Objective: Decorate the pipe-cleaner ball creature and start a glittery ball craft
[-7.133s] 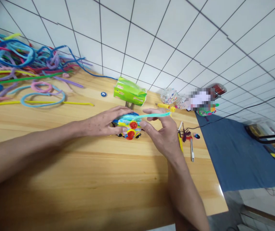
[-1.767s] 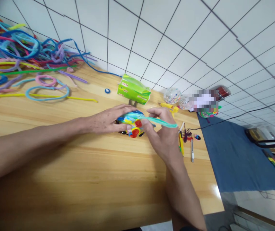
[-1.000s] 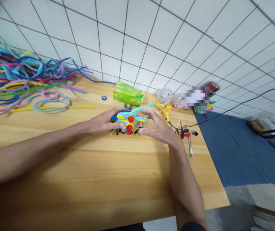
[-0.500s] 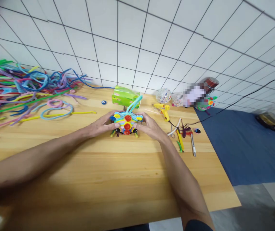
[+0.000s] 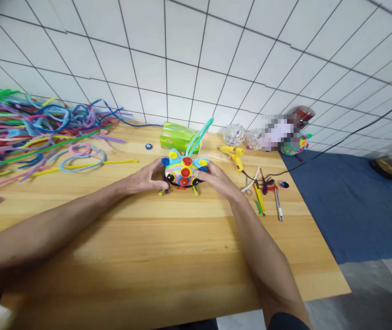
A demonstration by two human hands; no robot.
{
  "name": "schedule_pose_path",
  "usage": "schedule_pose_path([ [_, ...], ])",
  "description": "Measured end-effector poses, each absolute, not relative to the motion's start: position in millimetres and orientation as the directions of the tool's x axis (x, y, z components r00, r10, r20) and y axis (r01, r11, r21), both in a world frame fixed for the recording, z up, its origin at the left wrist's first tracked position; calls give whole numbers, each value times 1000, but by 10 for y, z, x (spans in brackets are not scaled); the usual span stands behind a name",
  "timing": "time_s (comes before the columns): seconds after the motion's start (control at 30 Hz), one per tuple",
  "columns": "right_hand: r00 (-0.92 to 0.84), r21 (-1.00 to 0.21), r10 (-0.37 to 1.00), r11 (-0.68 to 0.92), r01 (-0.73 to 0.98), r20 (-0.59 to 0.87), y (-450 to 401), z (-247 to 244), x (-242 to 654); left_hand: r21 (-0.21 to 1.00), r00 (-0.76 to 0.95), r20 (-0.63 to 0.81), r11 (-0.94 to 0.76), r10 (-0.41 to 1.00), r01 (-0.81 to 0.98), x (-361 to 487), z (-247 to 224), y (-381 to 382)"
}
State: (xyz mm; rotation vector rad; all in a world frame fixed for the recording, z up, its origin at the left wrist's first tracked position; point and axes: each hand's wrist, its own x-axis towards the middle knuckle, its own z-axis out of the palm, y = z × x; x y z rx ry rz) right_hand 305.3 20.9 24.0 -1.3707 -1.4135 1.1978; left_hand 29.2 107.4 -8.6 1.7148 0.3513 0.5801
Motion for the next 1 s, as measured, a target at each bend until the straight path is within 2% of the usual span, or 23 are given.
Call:
schedule_pose_path([
  [0.17,-70,-976,997,-20,215,-36,200,308,3053,874,771,284,-484,570,35,337,-46,1067],
  [0.23,-62,-976,997,-24,219,-38,192,334,3035,855,759,295,-514,581,62,348,-35,1048],
  [0.63,-66,-977,996,-40,211,-55,177,360,2978,948,734,242,-316,634,-39,417,-26,972],
  [0.8,-40,-976,998,-43,216,-52,167,329,3004,955,720,233,-293,654,-43,415,-68,1004],
  [1.0,48,-991,998,20,130,26,198,275,3019,956,688,293,-220,664,-195,445,-101,1069],
])
